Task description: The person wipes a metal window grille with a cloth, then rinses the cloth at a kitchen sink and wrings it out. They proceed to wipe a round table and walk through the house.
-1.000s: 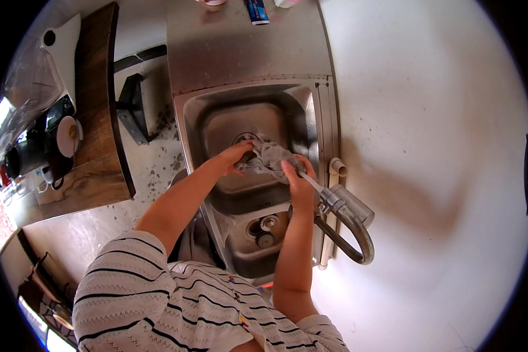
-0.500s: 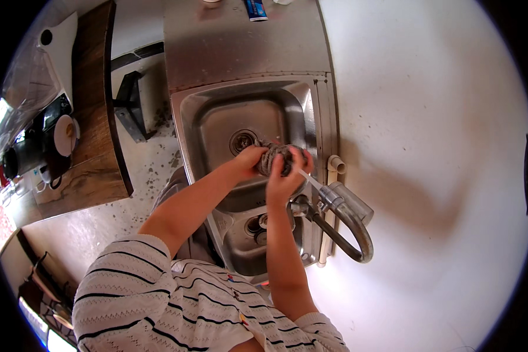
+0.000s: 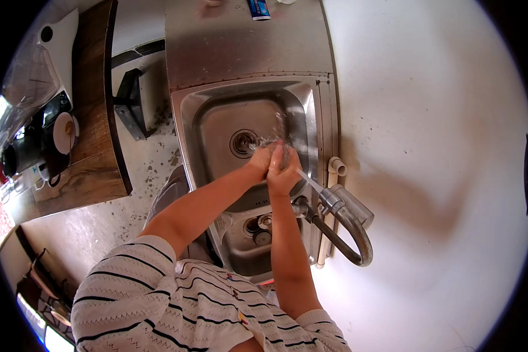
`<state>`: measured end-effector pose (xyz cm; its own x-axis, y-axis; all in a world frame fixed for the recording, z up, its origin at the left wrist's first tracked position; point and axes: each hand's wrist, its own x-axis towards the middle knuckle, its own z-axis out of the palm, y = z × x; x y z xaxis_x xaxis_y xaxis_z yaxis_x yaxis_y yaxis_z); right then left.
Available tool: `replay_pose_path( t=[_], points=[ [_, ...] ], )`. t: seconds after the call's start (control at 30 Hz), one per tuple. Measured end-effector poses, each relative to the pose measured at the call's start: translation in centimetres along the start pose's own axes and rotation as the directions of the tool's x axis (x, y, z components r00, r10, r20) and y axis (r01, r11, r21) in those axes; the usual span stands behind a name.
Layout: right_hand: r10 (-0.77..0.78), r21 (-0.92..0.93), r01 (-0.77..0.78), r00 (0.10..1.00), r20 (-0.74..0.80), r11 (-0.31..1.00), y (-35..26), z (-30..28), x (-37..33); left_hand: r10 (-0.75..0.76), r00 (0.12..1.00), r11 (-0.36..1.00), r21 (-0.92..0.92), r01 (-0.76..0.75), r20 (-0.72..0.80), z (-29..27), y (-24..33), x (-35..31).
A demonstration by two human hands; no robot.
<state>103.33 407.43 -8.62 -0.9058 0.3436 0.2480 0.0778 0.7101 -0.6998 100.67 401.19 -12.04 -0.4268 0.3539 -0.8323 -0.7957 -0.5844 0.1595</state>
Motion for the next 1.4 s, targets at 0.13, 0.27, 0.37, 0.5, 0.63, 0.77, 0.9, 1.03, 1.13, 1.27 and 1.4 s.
replay_pose_path(
  t=[0.13,0.27,0.37,0.5,0.63,0.77,0.9,1.03,1.13,1.27,1.4],
  points=[
    [0.237,0.169,-0.259,0.961,0.141,0.951,1.4,-0.2,-0.5,0.152,0.987,0.896,0.429,-0.114,-0.056,0.0,0.3,-0.5],
    [0.519,0.426,-0.582,0.813,0.265,0.693,5.8,-0.3,-1.2,0.236,0.962,0.564,0.788,-0.248,0.134,-2.8,0.6,1.7],
    [0.601,0.580,-0.627,0.751,0.273,0.520,3.3,-1.5,-1.4,0.408,0.890,0.654,0.615,-0.441,0.204,-4.5,2.2,3.8],
    [0.467,0.255,-0.470,0.881,0.077,0.845,1.2,-3.8,-2.2,0.280,0.957,0.897,0.332,-0.291,0.081,-3.6,5.8,0.1],
    [0.183,0.108,-0.182,0.983,0.004,0.977,-1.3,-5.0,-2.1,0.383,0.915,0.788,0.472,-0.396,0.129,-4.7,5.8,-0.6],
    [0.200,0.016,-0.200,0.980,0.001,0.980,-0.6,-6.2,-2.2,0.617,0.707,0.377,0.659,-0.650,0.345,-5.4,5.1,-0.4],
    [0.688,0.581,-0.633,0.707,0.165,0.512,-1.2,-7.4,-1.0,0.513,0.647,0.076,0.721,-0.688,0.564,-5.6,6.3,-1.5],
    [0.677,0.791,-0.611,0.597,0.431,0.035,0.7,-7.5,0.4,-0.008,0.826,-0.454,0.733,-0.505,0.564,-5.9,7.6,-4.6],
    [0.596,0.808,-0.588,0.656,0.463,0.019,3.6,-5.6,0.6,-0.092,0.820,-0.681,0.565,-0.466,0.565,-6.8,6.8,-5.6],
    [0.692,0.631,-0.705,0.632,0.350,0.324,5.0,-3.3,-0.8,-0.123,0.942,-0.009,0.949,-0.316,0.312,-7.2,6.6,-6.1],
    [0.622,0.284,-0.789,0.608,0.493,0.545,5.0,-2.6,-3.5,0.008,0.972,0.718,0.674,-0.171,0.237,-6.9,5.3,-6.1]
  ],
)
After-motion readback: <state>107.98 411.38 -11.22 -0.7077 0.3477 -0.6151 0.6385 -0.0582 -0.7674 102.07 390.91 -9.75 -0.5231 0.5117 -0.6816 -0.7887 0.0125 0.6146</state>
